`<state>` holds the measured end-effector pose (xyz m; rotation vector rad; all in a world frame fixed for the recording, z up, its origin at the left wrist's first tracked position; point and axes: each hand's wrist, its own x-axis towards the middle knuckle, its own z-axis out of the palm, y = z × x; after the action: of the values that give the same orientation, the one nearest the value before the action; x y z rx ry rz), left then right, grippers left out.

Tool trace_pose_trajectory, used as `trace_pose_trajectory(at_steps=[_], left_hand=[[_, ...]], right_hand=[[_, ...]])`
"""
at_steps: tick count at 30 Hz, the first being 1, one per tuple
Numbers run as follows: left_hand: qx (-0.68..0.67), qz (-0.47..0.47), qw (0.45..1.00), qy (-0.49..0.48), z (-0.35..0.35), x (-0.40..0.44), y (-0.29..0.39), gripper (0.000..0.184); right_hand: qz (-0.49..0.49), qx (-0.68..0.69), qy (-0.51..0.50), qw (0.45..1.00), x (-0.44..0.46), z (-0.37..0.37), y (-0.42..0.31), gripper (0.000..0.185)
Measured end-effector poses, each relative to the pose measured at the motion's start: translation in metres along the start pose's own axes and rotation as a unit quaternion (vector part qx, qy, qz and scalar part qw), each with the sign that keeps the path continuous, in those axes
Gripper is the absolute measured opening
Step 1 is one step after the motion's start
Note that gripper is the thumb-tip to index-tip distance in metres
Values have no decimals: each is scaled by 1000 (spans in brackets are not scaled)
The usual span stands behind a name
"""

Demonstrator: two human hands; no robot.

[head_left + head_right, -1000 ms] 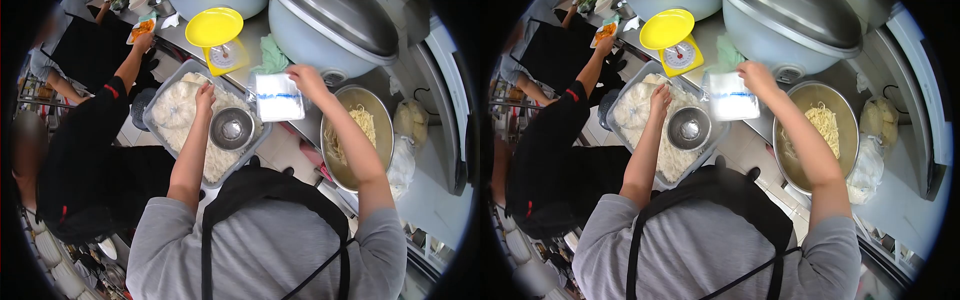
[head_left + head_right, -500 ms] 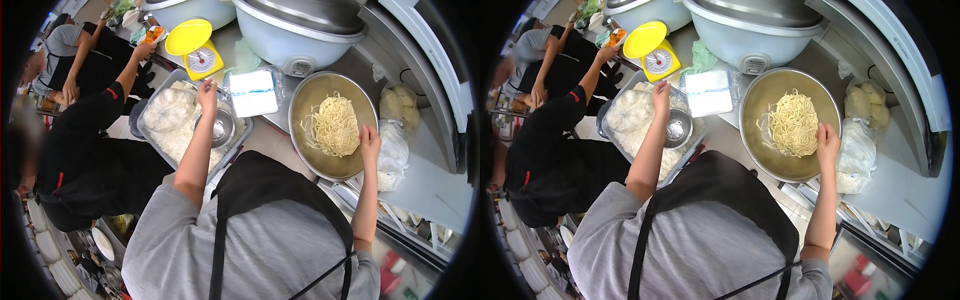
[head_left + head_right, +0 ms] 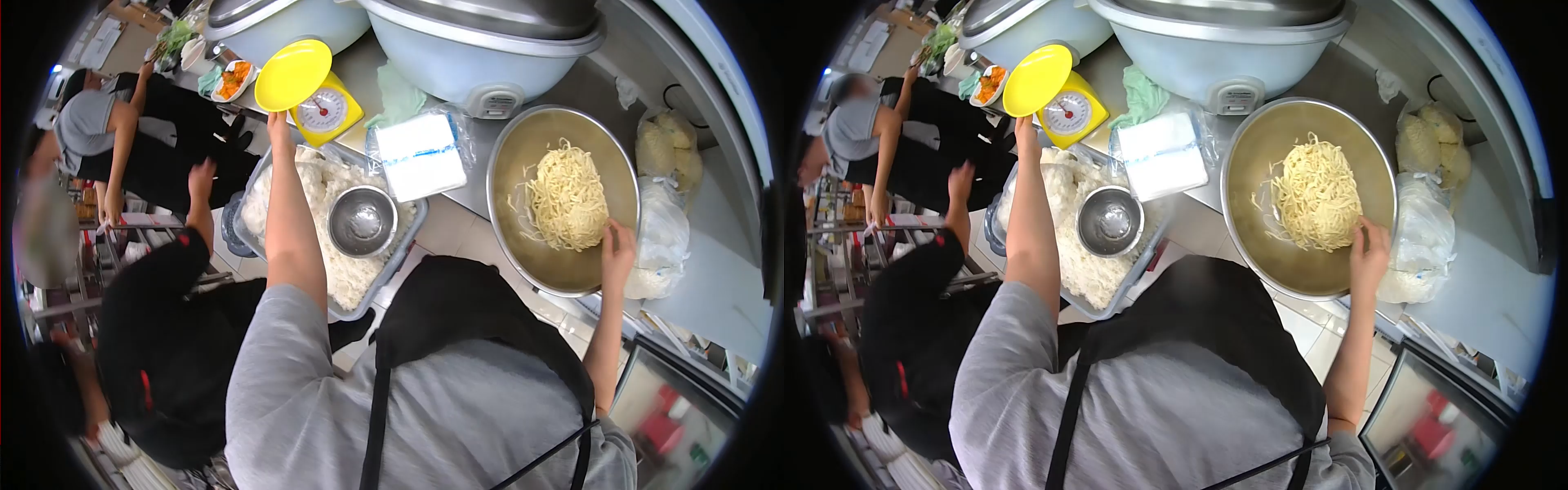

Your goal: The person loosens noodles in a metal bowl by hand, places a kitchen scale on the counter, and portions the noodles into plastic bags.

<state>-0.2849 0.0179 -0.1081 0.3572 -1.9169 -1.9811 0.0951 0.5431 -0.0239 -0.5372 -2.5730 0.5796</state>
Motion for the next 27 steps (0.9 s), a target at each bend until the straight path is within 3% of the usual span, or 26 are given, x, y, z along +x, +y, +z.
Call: trace_pose_trajectory(at_steps=[5,7,12,27], left_hand=[[-103,13,989,-107,9,34,-22,36],[-190,-64,969,-144,14,33,-11,36],[-110,42,982,-146,15,55,-5,36],[-113,81,958,-249,-1,106,-16,34]], right_hand=[[9,-11,-23,1000,6,6,3,14],[21,-20,-51,998,5,5,3,13],[37,-10,-63,997,6,11,6,12],[64,-22,-104,992,2,14,24,14]])
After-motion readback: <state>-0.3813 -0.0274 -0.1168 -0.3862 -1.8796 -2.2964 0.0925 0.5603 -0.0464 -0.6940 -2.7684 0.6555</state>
